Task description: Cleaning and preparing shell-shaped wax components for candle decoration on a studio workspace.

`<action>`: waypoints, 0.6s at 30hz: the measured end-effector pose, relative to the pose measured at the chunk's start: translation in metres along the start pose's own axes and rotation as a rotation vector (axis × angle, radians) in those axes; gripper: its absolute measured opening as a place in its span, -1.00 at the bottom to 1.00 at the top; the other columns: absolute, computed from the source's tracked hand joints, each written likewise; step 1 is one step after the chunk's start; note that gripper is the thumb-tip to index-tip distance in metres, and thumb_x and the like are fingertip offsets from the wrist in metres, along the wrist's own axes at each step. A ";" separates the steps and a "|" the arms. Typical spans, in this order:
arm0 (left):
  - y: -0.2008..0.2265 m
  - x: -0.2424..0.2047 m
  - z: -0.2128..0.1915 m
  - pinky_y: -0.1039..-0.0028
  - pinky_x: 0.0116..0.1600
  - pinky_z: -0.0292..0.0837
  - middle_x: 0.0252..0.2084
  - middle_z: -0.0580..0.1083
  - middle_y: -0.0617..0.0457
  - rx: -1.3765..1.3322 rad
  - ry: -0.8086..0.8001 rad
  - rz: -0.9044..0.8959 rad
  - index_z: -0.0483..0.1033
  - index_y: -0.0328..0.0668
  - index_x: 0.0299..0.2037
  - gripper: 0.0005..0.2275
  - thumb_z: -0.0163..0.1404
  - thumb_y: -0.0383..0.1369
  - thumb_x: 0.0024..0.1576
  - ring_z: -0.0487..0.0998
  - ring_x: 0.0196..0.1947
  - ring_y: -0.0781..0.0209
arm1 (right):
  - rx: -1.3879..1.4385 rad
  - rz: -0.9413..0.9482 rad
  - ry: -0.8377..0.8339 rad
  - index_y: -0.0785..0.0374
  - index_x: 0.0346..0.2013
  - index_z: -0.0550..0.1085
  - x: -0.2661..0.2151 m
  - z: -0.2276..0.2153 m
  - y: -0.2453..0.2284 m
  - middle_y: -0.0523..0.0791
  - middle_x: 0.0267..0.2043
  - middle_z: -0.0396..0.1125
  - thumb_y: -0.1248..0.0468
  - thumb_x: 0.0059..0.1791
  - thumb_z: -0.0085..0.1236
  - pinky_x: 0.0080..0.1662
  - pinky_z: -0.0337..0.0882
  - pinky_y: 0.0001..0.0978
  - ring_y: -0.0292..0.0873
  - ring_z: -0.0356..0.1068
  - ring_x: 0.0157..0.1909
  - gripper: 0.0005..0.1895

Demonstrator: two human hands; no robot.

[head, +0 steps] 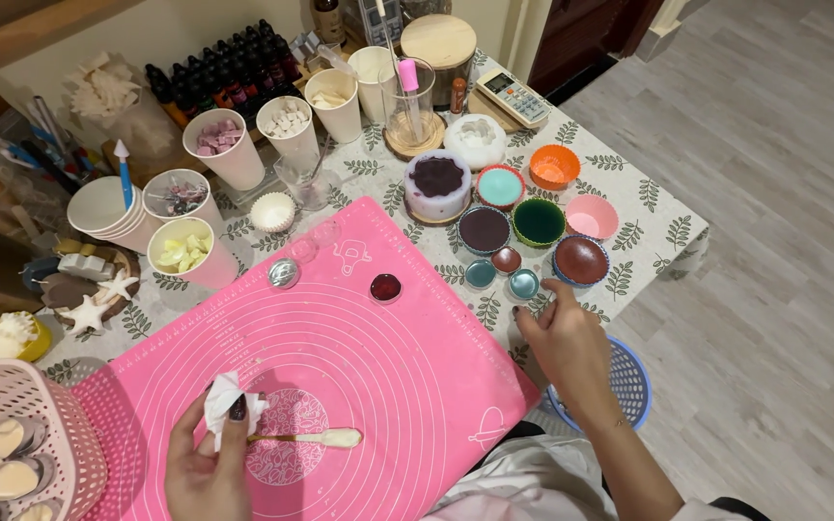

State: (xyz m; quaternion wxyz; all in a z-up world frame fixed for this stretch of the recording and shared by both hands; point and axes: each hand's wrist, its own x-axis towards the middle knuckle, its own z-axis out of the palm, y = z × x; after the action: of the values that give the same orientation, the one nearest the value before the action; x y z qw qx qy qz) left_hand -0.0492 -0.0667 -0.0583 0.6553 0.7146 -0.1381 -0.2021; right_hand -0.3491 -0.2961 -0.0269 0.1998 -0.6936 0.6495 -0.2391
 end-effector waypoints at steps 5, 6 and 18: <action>0.007 -0.005 0.005 0.37 0.12 0.50 -0.06 0.58 -0.36 -0.026 -0.027 0.009 0.28 -0.49 0.31 -0.55 0.03 -0.53 0.20 0.61 0.01 0.08 | 0.033 0.004 -0.053 0.28 0.00 0.49 0.000 0.001 0.002 -0.08 -0.60 0.37 0.17 -0.14 0.27 -0.37 0.39 -0.13 -0.02 0.44 -0.52 -0.55; 0.009 -0.006 0.006 0.37 0.12 0.51 -0.05 0.58 -0.36 -0.029 -0.039 0.008 0.28 -0.49 0.30 -0.55 0.03 -0.53 0.20 0.61 0.01 0.08 | 0.035 0.018 -0.065 0.28 -0.02 0.50 0.000 0.001 0.003 -0.08 -0.61 0.37 0.18 -0.13 0.26 -0.37 0.39 -0.13 -0.02 0.44 -0.52 -0.57; 0.012 -0.009 0.006 0.35 0.12 0.51 -0.06 0.58 -0.36 0.008 -0.028 -0.024 0.28 -0.49 0.30 -0.56 0.02 -0.51 0.21 0.62 0.00 0.09 | -0.014 -0.005 -0.008 0.29 -0.09 0.49 -0.003 0.007 -0.006 -0.10 -0.62 0.37 0.12 -0.14 0.32 -0.42 0.38 -0.13 -0.03 0.43 -0.53 -0.58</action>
State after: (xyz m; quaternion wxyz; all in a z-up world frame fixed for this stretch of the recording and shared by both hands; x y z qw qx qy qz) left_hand -0.0594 -0.0684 -0.0460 0.6480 0.7160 -0.1395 -0.2192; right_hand -0.3405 -0.2932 -0.0288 0.1970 -0.6977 0.6484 -0.2324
